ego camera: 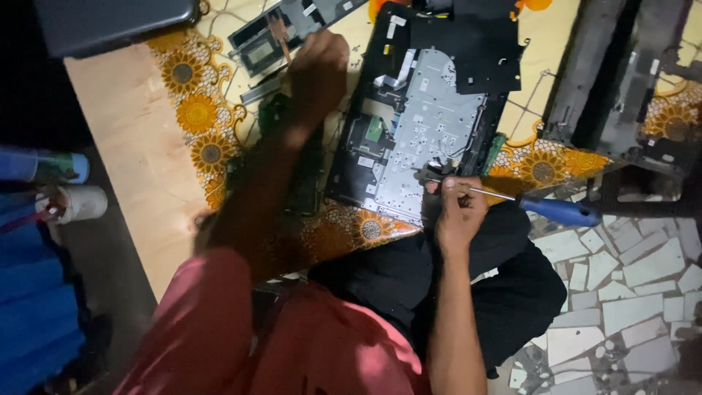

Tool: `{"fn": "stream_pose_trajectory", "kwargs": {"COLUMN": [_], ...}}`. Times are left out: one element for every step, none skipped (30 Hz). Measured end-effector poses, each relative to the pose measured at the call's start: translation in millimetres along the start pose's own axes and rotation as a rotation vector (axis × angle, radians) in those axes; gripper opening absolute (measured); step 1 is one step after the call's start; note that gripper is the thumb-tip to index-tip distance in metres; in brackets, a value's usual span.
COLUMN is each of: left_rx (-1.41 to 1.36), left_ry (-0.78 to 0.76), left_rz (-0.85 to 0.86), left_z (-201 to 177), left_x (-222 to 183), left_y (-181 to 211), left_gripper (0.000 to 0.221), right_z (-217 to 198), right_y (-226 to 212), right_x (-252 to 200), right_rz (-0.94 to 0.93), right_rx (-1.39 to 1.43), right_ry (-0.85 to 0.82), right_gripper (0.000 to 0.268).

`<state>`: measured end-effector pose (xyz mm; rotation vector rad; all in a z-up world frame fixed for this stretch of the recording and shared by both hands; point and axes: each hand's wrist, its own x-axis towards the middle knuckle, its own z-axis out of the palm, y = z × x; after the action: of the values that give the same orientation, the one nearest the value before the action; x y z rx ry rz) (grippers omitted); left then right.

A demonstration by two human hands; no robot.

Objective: Disassembling a laptop by removing internal screws and components using a screwdriver.

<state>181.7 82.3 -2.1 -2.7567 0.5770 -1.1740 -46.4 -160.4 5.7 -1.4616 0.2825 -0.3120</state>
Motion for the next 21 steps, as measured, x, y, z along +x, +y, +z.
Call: {"fn": "stream_pose_trajectory", "kwargs": {"left_rx": [-0.010,-0.412,-0.813,-0.821,-1.073,-1.323,-1.330,-1.648,-1.963,-1.970,-2.009,-2.046,-2.052,-2.193,-2.334,-2.327,-2.329,-2.329,-2.320,-2.318,-2.315], "left_ry": [0.004,-0.012,-0.030,-0.034,-0.144,-0.267,-0.275,-0.194,-0.101,-0.131,-0.124,-0.107,-0.126,-0.114,-0.101,-0.117,-0.116,-0.123,-0.146,-0.136,-0.126], "left_rz": [0.007,-0.232,-0.472,-0.470,-0.656,-0.837,-0.831,-0.896,-0.957,-0.955,-1.025,-1.080,-1.061,-1.094,-1.127,-1.131,-1.086,-1.051,-1.066,-1.019,-0.972], "left_z": [-22,-45,-67,-70,-74,-78,-85,-95,-105,-113,-121,-124,-119,-115,-110,-110,-109,-110,-112,-113,-114], "left_x": [1,-1,-2,-24,-46,-68,-68,-70,-74,-74,-73,-67,-67,-70,-74,-73,-73,-76,-74,-72,-70], "left_y": [13,28,42,76,111,143,160,177,194,197,200,199,201,201,201,198,196,195,193,192,192], "left_gripper": [0.017,0.006,0.013,0.013,0.018,0.024,0.024,0.017,0.013,0.013,0.014,0.014,0.014,0.015,0.017,0.017,0.019,0.020,0.020,0.020,0.021], "right_z": [1,0,0,3,7,13,7,0,-8,-5,-2,4,4,5,6,9,11,12,12,11,10], "right_y": [2,3,5,1,-2,-5,8,22,36,31,24,18,18,18,19,16,13,11,11,11,11], "right_x": [1,1,1,1,1,1,4,2,0,-3,-5,1,4,5,6,6,7,3,2,2,2], "right_rz": [-0.002,-0.008,-0.013,-0.011,-0.084,-0.156,-0.154,-0.168,-0.181,-0.170,-0.162,-0.170,-0.173,-0.189,-0.205,-0.195,-0.198,-0.192,-0.173,-0.203,-0.232], "right_rx": [-0.002,-0.016,-0.030,-0.035,-0.072,-0.110,-0.113,-0.092,-0.071,-0.074,-0.040,0.003,0.010,0.075,0.139,0.143,0.140,0.132,0.132,0.111,0.090], "right_ry": [0.012,0.013,0.014,0.022,0.065,0.112,0.123,0.150,0.178,0.199,0.209,0.219,0.239,0.268,0.298,0.306,0.296,0.288,0.299,0.286,0.272], "right_gripper": [0.006,0.005,0.004,0.004,0.005,0.006,0.006,0.006,0.005,0.005,0.005,0.006,0.006,0.008,0.010,0.010,0.011,0.014,0.014,0.014,0.014]}}
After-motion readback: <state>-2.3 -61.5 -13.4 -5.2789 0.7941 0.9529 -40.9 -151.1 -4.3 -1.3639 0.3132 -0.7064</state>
